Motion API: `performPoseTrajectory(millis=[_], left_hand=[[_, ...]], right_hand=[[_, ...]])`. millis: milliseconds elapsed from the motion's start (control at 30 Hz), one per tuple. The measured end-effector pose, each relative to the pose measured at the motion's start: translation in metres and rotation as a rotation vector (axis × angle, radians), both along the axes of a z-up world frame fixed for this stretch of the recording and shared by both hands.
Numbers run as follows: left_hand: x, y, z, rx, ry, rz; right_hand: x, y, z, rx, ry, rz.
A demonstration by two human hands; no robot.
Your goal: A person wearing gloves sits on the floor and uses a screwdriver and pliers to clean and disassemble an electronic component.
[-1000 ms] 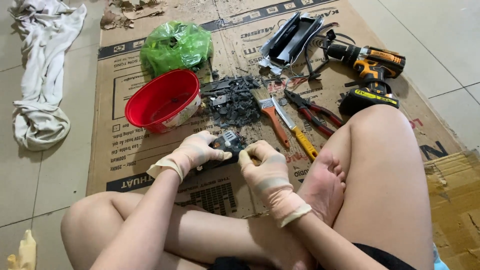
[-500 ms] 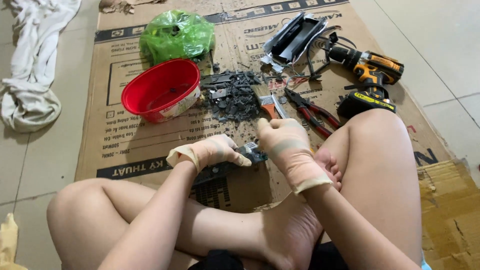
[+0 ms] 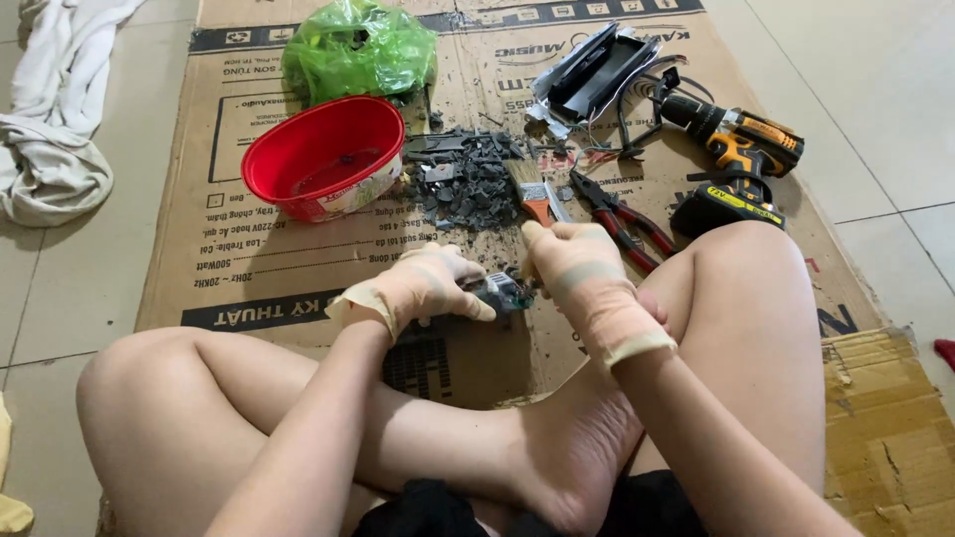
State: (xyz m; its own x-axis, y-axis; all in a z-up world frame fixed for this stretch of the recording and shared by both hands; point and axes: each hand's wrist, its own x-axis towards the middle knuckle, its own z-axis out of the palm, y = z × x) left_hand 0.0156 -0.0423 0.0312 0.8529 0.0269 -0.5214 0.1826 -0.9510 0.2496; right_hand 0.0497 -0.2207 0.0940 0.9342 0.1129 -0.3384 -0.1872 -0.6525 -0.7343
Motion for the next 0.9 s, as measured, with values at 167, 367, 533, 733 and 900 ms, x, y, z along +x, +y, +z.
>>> performPoseTrajectory(millis=[167,367,533,733,900], left_hand=[[0.001,0.016,0.001,-0.023,-0.126,0.163],[-0.036,-0.009,0.032,0.028,-0.243,0.185],[-0.029,-0.001,0.019,0.113,-0.320,0.098],[-0.014,0.002,-0.003,0.191,-0.277,0.219],[-0.026,-0.005,0.017,0.147,-0.218,0.139]], right_hand=[[0.018,0.009,0.010,0.021,-0.093,0.054],[0.034,0.028,-0.001,-0.074,-0.108,0.093],[0.027,0.049,-0.003,0.185,-0.133,0.132],[-0.013,0.041,-0.056,0.106,-0.361,0.420],[0.000,0.028,-0.088,0.250,-0.254,0.234]])
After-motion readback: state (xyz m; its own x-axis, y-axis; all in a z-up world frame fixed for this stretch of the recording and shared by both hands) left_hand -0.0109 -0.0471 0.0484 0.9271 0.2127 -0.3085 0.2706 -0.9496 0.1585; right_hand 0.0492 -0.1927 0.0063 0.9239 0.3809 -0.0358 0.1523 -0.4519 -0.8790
